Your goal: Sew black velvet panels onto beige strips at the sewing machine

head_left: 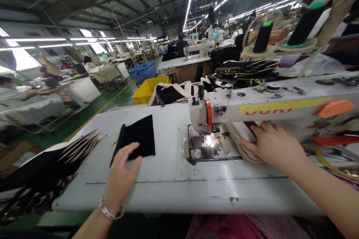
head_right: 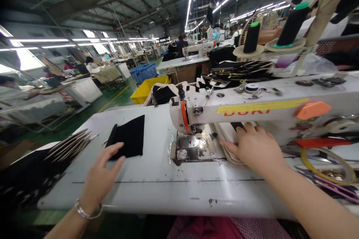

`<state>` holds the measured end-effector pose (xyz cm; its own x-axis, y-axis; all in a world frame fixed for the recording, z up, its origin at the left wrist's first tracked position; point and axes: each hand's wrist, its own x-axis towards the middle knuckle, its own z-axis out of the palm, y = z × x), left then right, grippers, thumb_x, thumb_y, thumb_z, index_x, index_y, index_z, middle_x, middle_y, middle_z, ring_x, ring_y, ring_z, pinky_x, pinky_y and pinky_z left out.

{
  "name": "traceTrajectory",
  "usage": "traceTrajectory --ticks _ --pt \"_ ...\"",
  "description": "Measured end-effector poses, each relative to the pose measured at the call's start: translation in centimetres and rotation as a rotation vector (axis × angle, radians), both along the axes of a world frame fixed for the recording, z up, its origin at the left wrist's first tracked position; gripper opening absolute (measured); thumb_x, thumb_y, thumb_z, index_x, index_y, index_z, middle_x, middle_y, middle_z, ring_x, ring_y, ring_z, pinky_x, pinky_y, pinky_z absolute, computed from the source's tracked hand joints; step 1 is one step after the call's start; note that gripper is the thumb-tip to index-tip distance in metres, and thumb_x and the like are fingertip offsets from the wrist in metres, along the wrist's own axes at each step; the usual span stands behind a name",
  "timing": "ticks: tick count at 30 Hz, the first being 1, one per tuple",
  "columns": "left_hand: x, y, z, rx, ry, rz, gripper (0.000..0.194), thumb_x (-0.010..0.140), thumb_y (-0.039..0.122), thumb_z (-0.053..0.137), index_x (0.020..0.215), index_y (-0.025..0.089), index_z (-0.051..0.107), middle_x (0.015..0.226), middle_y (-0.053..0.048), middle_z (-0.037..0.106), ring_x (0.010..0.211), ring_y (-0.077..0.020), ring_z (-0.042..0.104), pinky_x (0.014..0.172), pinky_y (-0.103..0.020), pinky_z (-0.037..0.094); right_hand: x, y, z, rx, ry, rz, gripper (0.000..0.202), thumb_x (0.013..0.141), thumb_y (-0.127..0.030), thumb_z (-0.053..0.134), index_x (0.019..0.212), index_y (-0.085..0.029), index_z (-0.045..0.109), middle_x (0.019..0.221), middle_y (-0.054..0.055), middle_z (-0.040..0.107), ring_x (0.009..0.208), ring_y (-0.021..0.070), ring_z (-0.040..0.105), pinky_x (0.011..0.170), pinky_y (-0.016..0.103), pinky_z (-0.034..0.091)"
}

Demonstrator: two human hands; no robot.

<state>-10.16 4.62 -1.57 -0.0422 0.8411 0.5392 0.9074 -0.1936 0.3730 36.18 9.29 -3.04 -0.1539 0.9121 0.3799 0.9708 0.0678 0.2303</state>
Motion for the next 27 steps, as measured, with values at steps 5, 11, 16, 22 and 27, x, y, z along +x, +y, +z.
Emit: traceTrajectory --ticks 5,11,16,22,27 --pt "7.4 -0.2 -2.5 -0.112 0.014 -0.390 0.035 0.092 0.020 0.049 0.125 0.029 0.055 0.129 -0.005 0.058 0.124 -0.0235 0.052 0.108 -0.048 0.044 -0.6 -0.3 0.6 -0.036 -0.031 -0.009 0.047 0.095 -0.048 0.033 0.087 -0.011 0.063 0.084 0.019 0.062 0.081 0.0313 0.060 0.068 0.041 0.041" --pt "10.9 -1.5 -3.6 -0.172 -0.100 -0.590 0.035 0.089 0.014 0.048 0.121 0.025 0.059 0.122 -0.008 0.062 0.117 -0.0227 0.057 0.104 -0.047 0.048 0.6 1.2 0.6 -0.090 -0.026 -0.025 0.053 0.092 -0.051 0.039 0.117 -0.009 0.056 0.098 0.021 0.064 0.090 0.0316 0.061 0.072 0.040 0.043" --pt "11.3 -1.6 -5.2 -0.225 -0.141 -0.600 0.034 0.089 0.013 0.051 0.121 0.023 0.059 0.123 -0.009 0.060 0.118 -0.0226 0.054 0.105 -0.047 0.046 0.3 1.9 0.8 -0.132 -0.032 -0.047 0.076 0.086 -0.071 0.036 0.119 -0.005 0.055 0.090 0.023 0.064 0.079 0.0346 0.063 0.067 0.044 0.045" --pt "11.3 -1.6 -6.6 -0.238 -0.110 -0.580 0.030 0.089 0.010 0.051 0.115 0.020 0.061 0.118 -0.008 0.062 0.115 -0.0219 0.054 0.105 -0.045 0.044 -2.2 1.7 1.1 -0.133 -0.034 -0.040 0.045 0.094 -0.038 0.036 0.105 -0.002 0.060 0.075 0.021 0.063 0.071 0.0338 0.064 0.065 0.046 0.047" --pt "11.1 -2.0 -6.5 -0.202 -0.105 -0.648 0.031 0.090 0.009 0.050 0.116 0.020 0.061 0.116 -0.008 0.063 0.115 -0.0208 0.053 0.105 -0.042 0.043 0.7 -2.2 2.5 -0.100 0.037 0.082 0.044 0.087 -0.010 0.034 0.127 -0.013 0.054 0.117 0.017 0.062 0.108 0.0314 0.058 0.089 0.048 0.045"
